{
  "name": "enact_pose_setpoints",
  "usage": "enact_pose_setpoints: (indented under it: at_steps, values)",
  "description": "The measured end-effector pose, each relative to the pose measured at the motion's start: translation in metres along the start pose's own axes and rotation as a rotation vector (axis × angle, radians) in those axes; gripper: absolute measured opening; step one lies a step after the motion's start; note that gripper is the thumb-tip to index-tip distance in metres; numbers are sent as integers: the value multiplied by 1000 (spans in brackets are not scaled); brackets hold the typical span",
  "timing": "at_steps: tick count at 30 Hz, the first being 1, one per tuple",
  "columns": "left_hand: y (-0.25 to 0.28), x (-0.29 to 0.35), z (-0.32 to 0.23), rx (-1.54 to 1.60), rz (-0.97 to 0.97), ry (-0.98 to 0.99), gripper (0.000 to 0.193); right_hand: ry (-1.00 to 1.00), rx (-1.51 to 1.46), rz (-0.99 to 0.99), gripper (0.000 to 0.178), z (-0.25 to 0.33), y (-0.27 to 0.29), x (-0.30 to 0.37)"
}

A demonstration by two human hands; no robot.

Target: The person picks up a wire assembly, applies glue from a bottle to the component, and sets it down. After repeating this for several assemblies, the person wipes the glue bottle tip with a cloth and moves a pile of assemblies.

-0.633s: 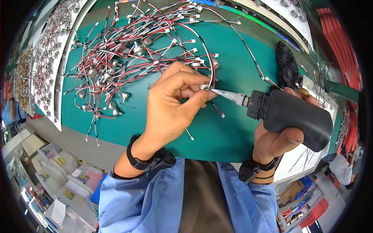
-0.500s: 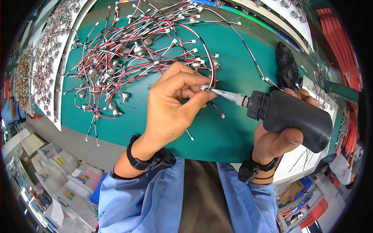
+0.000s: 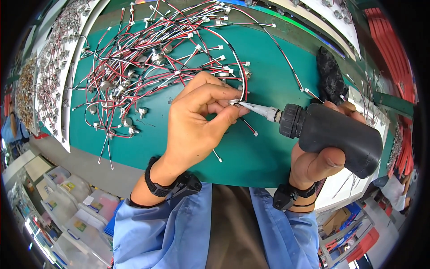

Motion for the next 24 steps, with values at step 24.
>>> enact_pose_setpoints:
  at_steps: [24]
  values:
    - [1,-1,-1,-13,16,-45,20,135,73,42,74,-2,6,0]
Point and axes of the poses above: each hand's wrist, its own x-axis away from the middle knuckle, its own y-axis out of the back of the hand, z = x × y, the point moved 7 cm from there along -x, towards the middle knuckle, and after that the axes turned 3 degrees about -z, right-handed, at the moved point
